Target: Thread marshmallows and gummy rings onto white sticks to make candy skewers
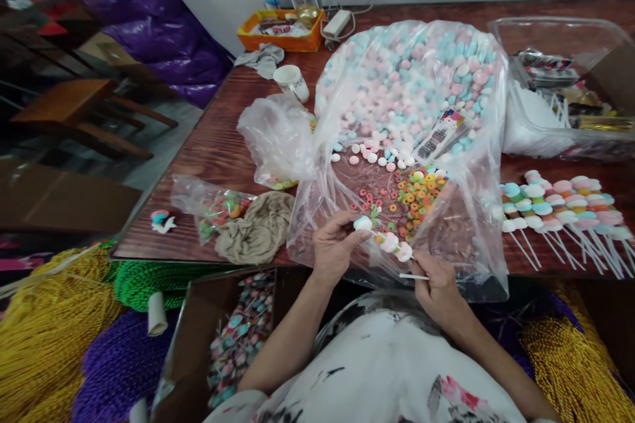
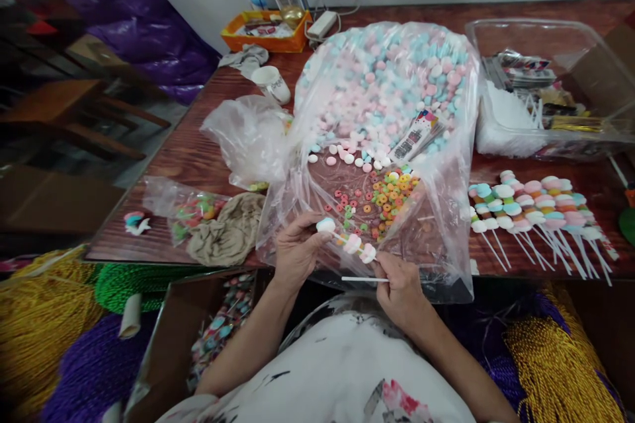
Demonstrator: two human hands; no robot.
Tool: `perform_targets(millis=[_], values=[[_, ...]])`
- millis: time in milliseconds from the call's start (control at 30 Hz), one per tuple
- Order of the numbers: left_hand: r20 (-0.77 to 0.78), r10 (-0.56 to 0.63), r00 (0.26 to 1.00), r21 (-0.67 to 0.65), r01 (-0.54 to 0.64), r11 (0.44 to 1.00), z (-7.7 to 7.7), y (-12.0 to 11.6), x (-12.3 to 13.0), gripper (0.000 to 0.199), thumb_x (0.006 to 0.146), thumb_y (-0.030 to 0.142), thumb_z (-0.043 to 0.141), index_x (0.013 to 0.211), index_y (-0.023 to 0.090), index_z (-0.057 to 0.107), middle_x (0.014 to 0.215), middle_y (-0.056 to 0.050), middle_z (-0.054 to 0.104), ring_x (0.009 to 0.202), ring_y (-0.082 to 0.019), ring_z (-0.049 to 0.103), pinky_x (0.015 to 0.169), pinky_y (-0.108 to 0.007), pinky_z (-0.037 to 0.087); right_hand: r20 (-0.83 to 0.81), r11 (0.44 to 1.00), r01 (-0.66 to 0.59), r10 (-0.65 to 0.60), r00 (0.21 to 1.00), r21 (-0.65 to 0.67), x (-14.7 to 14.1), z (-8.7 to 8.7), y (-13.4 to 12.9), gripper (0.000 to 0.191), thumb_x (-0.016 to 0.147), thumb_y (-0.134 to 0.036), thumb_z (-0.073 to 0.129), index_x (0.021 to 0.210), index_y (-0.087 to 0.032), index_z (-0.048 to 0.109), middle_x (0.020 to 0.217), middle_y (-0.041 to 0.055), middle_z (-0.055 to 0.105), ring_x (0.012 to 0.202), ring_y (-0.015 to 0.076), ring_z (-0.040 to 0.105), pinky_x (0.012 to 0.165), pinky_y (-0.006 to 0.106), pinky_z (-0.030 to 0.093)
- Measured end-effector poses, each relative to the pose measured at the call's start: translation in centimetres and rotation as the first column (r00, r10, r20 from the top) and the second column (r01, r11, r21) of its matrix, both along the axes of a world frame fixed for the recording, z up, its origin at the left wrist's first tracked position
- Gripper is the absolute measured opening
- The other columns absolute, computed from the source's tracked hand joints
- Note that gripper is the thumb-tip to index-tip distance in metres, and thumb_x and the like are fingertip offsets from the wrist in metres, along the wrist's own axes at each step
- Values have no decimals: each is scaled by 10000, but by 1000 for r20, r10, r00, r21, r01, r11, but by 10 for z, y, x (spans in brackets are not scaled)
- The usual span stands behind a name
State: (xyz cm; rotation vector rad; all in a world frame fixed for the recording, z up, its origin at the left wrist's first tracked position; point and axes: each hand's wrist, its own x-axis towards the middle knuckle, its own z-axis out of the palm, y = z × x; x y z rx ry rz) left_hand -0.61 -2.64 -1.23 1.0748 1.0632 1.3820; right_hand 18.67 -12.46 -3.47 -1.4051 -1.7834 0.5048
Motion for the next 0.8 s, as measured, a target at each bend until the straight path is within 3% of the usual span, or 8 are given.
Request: perform_targets(millis=[133,367,467,667,800], values=[[-235,53,971,227,2,974,0,-2,-4,226,653,219,846,869,229,782,905,-44,754,871,-179,694,791,-290,574,69,999,-6,8,998,-38,0,3,0,213,834,-59,442,902,-199,587,687,11,596,607,166,570,597,272,388],[-549,171,818,537,188,822,-3,-6,-10,248,815,98,680,1016,226,749,986,-52,775,878,-166,733,822,-303,603,74,999,-24,26,997,-22,-3,10,1,219,816,-33,428,875,-194,564,664,-6,560,575,151,528,588,274,352],[-560,191,806,568,206,797,-5,-7,-9,295,827,47,644,1053,215,733,1009,-59,771,914,-155,730,847,-288,599,43,999,-42,43,998,-20,-7,13,1,194,854,-48,426,868,-192,555,657,-12,537,572,144,502,585,271,341],[-491,215,844,541,102,835,-2,-8,-6,235,848,92,635,1009,223,745,960,-40,776,865,-151,737,786,-269,612,-15,997,-62,63,998,44,-20,16,5,189,918,-80,411,868,-185,560,649,-14,541,548,126,474,568,255,335],[-552,205,808,536,155,830,-6,-7,-9,274,861,78,589,1029,227,746,992,-45,773,918,-159,731,840,-293,601,-61,998,-62,61,996,-18,-25,13,8,197,911,-85,413,825,-190,555,658,-15,541,558,120,480,579,247,347]])
